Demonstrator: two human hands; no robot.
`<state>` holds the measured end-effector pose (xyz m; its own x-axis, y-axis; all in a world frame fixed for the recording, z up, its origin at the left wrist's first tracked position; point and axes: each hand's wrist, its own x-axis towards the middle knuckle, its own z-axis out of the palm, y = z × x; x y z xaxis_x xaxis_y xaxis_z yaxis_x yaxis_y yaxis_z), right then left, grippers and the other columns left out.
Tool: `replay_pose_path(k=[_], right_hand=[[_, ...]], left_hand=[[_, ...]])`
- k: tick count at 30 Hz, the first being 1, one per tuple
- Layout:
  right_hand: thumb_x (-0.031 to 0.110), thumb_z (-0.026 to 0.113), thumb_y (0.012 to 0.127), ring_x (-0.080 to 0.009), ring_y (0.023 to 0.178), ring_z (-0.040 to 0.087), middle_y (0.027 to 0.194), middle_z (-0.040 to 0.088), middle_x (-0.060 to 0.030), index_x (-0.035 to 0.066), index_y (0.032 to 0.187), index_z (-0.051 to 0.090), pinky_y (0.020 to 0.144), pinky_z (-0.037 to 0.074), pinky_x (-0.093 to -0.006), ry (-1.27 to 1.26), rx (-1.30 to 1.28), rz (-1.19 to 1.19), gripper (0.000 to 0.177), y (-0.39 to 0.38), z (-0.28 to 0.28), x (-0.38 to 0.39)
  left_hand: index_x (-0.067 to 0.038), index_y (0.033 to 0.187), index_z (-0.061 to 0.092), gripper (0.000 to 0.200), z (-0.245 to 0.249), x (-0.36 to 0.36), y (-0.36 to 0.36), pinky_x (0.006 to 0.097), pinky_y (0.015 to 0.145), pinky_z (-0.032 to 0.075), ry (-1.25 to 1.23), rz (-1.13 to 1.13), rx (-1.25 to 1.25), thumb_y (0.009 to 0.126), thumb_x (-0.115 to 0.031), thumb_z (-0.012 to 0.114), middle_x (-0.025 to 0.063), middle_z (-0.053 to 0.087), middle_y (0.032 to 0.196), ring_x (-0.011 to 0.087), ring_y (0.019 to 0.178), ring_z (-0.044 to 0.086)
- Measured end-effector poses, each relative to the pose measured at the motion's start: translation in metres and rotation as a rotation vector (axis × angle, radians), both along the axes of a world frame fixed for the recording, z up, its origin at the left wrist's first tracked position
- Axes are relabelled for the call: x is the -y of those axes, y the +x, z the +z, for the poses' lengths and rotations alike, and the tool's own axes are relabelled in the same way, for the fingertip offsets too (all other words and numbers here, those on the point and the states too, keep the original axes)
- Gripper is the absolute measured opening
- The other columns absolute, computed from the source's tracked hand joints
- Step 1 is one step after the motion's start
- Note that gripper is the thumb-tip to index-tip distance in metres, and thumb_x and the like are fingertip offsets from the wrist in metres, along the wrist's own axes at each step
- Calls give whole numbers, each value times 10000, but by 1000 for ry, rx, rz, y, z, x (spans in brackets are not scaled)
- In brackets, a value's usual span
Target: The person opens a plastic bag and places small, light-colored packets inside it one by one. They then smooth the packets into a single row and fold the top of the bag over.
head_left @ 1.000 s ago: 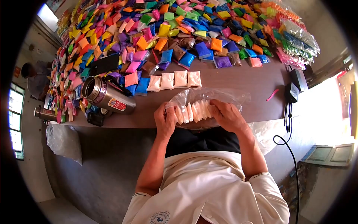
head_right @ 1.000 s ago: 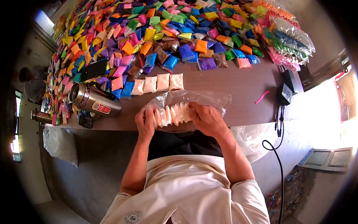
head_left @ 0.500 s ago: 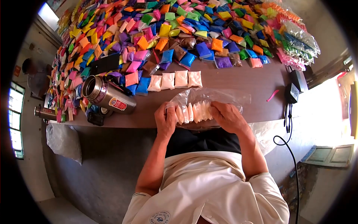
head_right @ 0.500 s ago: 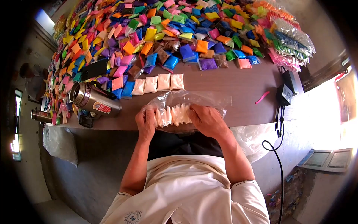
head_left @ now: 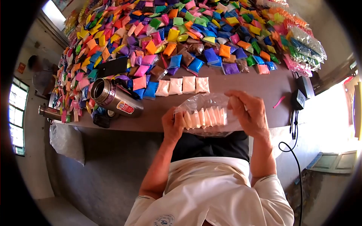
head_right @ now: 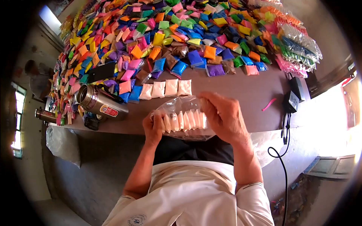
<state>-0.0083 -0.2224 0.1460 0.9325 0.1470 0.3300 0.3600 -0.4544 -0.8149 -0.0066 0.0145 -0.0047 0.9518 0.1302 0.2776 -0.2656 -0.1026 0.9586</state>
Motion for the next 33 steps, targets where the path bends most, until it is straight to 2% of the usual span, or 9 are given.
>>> replay_pose_path(k=[4, 10, 11, 13, 16, 19, 20, 26, 33], right_hand=[[104, 563, 943, -374, 704, 630, 756, 631, -188, 29, 1006, 661, 632, 488, -404, -111, 155, -12, 139, 39, 13, -11], [147, 534, 920, -420, 742, 616, 785, 624, -224, 33, 877, 639, 649, 459, -493, -403, 113, 57, 161, 109, -16, -21], [147, 534, 920, -420, 742, 616, 785, 624, -224, 33, 877, 639, 649, 459, -493, -404, 112, 59, 161, 118, -21, -22], [224, 568, 936, -393, 896, 649, 872, 677, -188, 38, 1018, 665, 778, 503, -473, -656, -72, 128, 225, 131, -29, -26], [241, 624, 892, -395, 925, 649, 922, 681, -189, 29, 1032, 653, 817, 507, -472, -745, -129, 240, 256, 148, -53, -33], [223, 656, 823, -378, 973, 677, 978, 707, -206, 8, 962, 689, 858, 536, -472, -819, 13, 242, 259, 152, -77, -40], [264, 715, 785, -389, 1023, 661, 1044, 697, -212, 14, 1034, 684, 880, 532, -485, -824, -17, 268, 354, 155, -85, -42], [222, 745, 747, -376, 1074, 645, 1075, 690, -207, 25, 1067, 679, 900, 524, -496, -851, -56, 354, 382, 150, -89, -39], [123, 641, 786, -366, 1046, 655, 1035, 696, -201, 18, 1038, 680, 889, 526, -483, -912, -19, 270, 277, 140, -84, -48]], left_hand=[[7, 894, 656, 291, -3, -1, 1, 262, 623, 459, -7, -12, -25, 990, -249, 554, 30, 638, 759, 74, 711, 564], [17, 935, 650, 289, 0, -3, 0, 252, 620, 461, 29, -22, -32, 995, -250, 559, 31, 643, 782, 76, 715, 571], [17, 935, 650, 289, 0, -3, 0, 252, 620, 461, 28, -20, -34, 995, -250, 559, 31, 643, 782, 76, 715, 571], [11, 895, 666, 370, 6, 0, -2, 265, 653, 460, 67, 11, -26, 1009, -318, 541, 40, 664, 799, 97, 733, 588], [15, 905, 666, 383, 8, 1, -2, 266, 662, 466, 20, -7, -35, 1010, -328, 531, 48, 668, 803, 105, 747, 597], [17, 909, 663, 382, 8, 2, -2, 265, 667, 468, 16, 1, -76, 1010, -321, 517, 52, 670, 805, 108, 751, 600], [17, 909, 663, 382, 7, 1, -2, 265, 667, 468, 18, 4, -76, 1010, -321, 517, 52, 670, 805, 108, 751, 600], [35, 981, 633, 328, -7, -4, 1, 274, 572, 463, 84, -12, -19, 1003, -286, 571, 73, 628, 734, 108, 645, 579], [37, 979, 632, 332, -5, -4, 1, 286, 571, 465, 87, -4, -9, 998, -290, 573, 80, 626, 739, 133, 640, 586]])
